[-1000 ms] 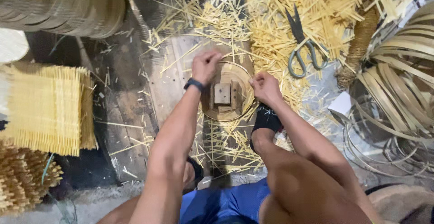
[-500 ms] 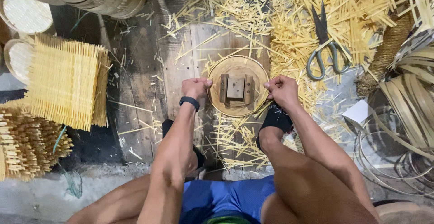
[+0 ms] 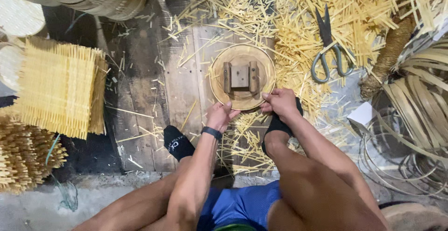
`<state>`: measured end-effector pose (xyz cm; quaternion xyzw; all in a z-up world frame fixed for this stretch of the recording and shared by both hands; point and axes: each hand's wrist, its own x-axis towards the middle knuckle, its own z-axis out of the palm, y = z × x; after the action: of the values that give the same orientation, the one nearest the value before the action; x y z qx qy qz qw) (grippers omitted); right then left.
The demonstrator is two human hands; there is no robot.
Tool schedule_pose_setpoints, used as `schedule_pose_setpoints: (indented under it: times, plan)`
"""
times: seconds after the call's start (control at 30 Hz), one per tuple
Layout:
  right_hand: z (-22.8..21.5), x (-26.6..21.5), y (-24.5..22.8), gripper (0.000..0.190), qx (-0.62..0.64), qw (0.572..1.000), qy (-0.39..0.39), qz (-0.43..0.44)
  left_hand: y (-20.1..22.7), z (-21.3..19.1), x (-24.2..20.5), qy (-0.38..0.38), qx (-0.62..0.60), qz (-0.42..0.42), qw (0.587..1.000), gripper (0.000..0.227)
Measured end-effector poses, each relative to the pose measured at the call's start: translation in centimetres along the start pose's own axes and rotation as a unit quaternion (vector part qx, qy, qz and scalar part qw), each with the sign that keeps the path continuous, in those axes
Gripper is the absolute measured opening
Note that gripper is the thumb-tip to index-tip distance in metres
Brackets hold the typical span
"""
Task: The person assembles circular bamboo steamers by placing woven mats into rims, trimming the edges with shears, and fitting wooden bases onto the structures.
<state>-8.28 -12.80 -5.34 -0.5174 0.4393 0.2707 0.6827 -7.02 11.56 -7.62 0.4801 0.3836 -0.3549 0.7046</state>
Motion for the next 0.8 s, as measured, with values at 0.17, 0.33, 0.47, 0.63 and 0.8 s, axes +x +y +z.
schedule_pose_setpoints:
  times: [0.17, 0.33, 0.47, 0.63, 0.8]
  plan:
    - [0.6, 1.4, 2.2, 0.018, -0.032, 0.994, 0.08, -0.065, -1.8, 0.1, 1.5, 0.067, -0.003, 0.006, 0.998, 0.023]
    - [-1.0, -0.8, -1.3, 0.041, -0.118, 0.988, 0.041, -0.091, 3.9, 1.5, -2.1, 0.079, 0.07, 0.042, 0.994, 0.021]
    - [-1.6, -4.3, -6.3, 0.103, 0.055, 0.99, -0.105, -0.078, 11.6, 2.6, -8.0, 0.051, 0.511, 0.284, 0.809, 0.035]
    - [2.7, -7.1, -9.1, 0.094, 0.144, 0.97, -0.152, -0.127, 10.6, 9.4, -8.3, -0.011, 0.447, 0.553, 0.703, 0.037]
    - [3.7, -7.2, -8.8, 0.073, 0.234, 0.947, -0.147, -0.163, 10.3, 12.5, -5.8, 0.059, 0.373, 0.447, 0.811, 0.044]
